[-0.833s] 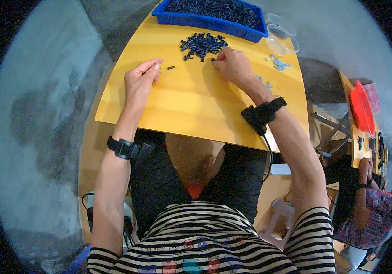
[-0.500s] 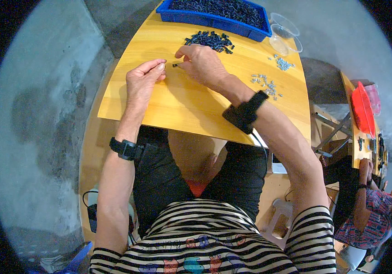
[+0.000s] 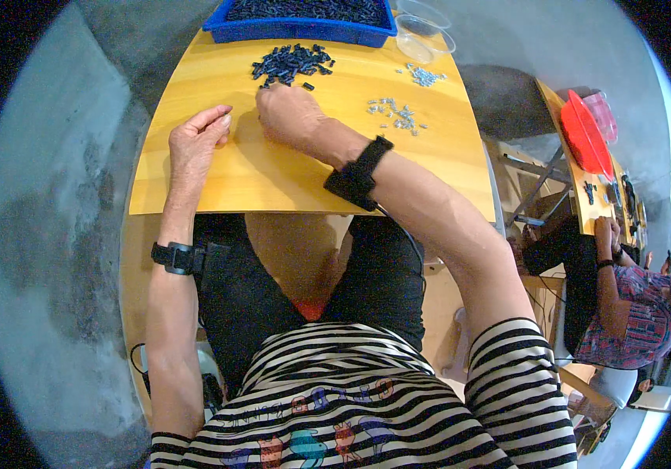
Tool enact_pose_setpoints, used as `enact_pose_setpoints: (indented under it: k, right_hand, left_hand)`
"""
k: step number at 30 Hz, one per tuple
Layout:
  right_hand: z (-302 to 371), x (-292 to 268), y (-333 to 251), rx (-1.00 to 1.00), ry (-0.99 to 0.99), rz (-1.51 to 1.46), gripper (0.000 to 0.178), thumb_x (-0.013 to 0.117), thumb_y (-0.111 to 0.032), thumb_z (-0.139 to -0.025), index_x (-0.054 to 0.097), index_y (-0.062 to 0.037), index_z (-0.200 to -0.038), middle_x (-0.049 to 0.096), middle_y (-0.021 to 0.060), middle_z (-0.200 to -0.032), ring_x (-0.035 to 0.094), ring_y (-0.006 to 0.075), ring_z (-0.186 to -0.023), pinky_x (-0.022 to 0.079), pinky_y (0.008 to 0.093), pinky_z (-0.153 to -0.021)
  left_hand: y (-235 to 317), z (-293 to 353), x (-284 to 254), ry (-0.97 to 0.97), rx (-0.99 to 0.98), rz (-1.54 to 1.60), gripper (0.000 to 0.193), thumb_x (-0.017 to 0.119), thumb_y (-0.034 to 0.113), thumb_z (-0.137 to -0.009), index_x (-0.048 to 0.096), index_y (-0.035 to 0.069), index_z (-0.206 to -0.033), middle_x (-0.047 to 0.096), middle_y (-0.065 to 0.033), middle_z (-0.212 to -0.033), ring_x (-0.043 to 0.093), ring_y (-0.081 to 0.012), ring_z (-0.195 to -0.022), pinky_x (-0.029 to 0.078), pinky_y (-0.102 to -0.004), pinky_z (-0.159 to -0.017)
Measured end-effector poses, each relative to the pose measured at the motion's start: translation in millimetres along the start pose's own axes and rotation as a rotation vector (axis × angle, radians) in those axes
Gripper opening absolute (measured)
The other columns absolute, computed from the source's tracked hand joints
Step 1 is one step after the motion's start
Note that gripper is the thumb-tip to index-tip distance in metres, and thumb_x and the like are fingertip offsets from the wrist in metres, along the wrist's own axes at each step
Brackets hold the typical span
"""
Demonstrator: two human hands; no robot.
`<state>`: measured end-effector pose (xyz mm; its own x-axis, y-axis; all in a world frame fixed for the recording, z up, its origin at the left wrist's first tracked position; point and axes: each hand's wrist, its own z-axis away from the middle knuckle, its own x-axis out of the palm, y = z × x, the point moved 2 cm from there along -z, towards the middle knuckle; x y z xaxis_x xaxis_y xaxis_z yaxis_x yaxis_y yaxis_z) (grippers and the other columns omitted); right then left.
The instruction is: Assembling small plastic components and metal pins by hand at a table.
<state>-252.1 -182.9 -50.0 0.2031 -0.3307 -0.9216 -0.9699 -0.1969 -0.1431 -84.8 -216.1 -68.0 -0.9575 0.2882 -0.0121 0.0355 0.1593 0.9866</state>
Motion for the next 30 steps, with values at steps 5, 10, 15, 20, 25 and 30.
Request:
enact_pose_setpoints:
  k: [5, 10, 15, 20, 25, 30]
  right_hand:
    - [30.6, -23.0, 11.1, 0.132, -0.068, -0.161, 0.013, 0.063, -0.014, -0.074, 0.063, -0.0018, -0.078, 0.065, 0.0157, -0.076, 0.064, 0.0327, -0.071, 0.051, 0.0400, -0.067]
    - [45.3, -31.3, 18.1, 0.237, -0.073, -0.252, 0.017, 0.065, -0.017, -0.075, 0.064, -0.0019, -0.082, 0.066, 0.0142, -0.076, 0.065, 0.0287, -0.071, 0.051, 0.0370, -0.067]
    - [61.5, -49.0, 29.0, 0.198, 0.055, -0.290, 0.019, 0.067, -0.017, -0.076, 0.065, -0.0026, -0.087, 0.066, 0.0132, -0.078, 0.065, 0.0274, -0.073, 0.051, 0.0354, -0.067]
    - [100.5, -84.1, 70.6, 0.251, 0.245, -0.138, 0.013, 0.066, -0.013, -0.075, 0.066, -0.0042, -0.085, 0.065, 0.0151, -0.079, 0.064, 0.0303, -0.074, 0.051, 0.0383, -0.069]
    - [120.4, -86.7, 86.6, 0.313, 0.175, -0.033, 0.013, 0.065, -0.011, -0.075, 0.066, -0.0043, -0.085, 0.063, 0.0138, -0.079, 0.063, 0.0311, -0.075, 0.051, 0.0388, -0.069]
    - [118.5, -76.1, 86.5, 0.303, 0.087, -0.020, 0.010, 0.062, -0.013, -0.076, 0.065, -0.0050, -0.082, 0.063, 0.0147, -0.080, 0.063, 0.0322, -0.075, 0.050, 0.0411, -0.070]
  left_hand:
    - [12.4, 29.7, 4.0, -0.023, -0.052, -0.110, 0.021, 0.069, 0.009, -0.079, 0.069, 0.000, -0.098, 0.067, -0.0032, -0.078, 0.058, -0.0061, -0.064, 0.049, -0.0203, -0.057]
    - [6.7, 44.0, 24.3, -0.066, -0.052, -0.117, 0.019, 0.070, 0.008, -0.078, 0.070, 0.000, -0.095, 0.068, -0.0036, -0.076, 0.059, -0.0073, -0.062, 0.049, -0.0214, -0.058]
    - [4.2, 46.1, 22.1, -0.054, 0.053, -0.217, 0.017, 0.069, 0.007, -0.078, 0.070, 0.001, -0.093, 0.068, -0.0055, -0.075, 0.060, -0.0086, -0.061, 0.049, -0.0222, -0.057]
    - [1.1, 45.1, 18.8, -0.051, 0.177, -0.234, 0.014, 0.069, 0.008, -0.078, 0.071, 0.002, -0.091, 0.068, -0.0066, -0.077, 0.061, -0.0090, -0.065, 0.048, -0.0219, -0.059]
    - [5.2, 46.9, 21.5, -0.042, 0.201, -0.186, 0.013, 0.069, 0.008, -0.079, 0.071, 0.001, -0.090, 0.067, -0.0061, -0.077, 0.059, -0.0088, -0.065, 0.047, -0.0221, -0.059]
    - [4.7, 50.4, 18.0, -0.033, 0.192, -0.129, 0.013, 0.069, 0.006, -0.079, 0.071, 0.001, -0.091, 0.067, -0.0054, -0.077, 0.058, -0.0082, -0.063, 0.047, -0.0215, -0.058]
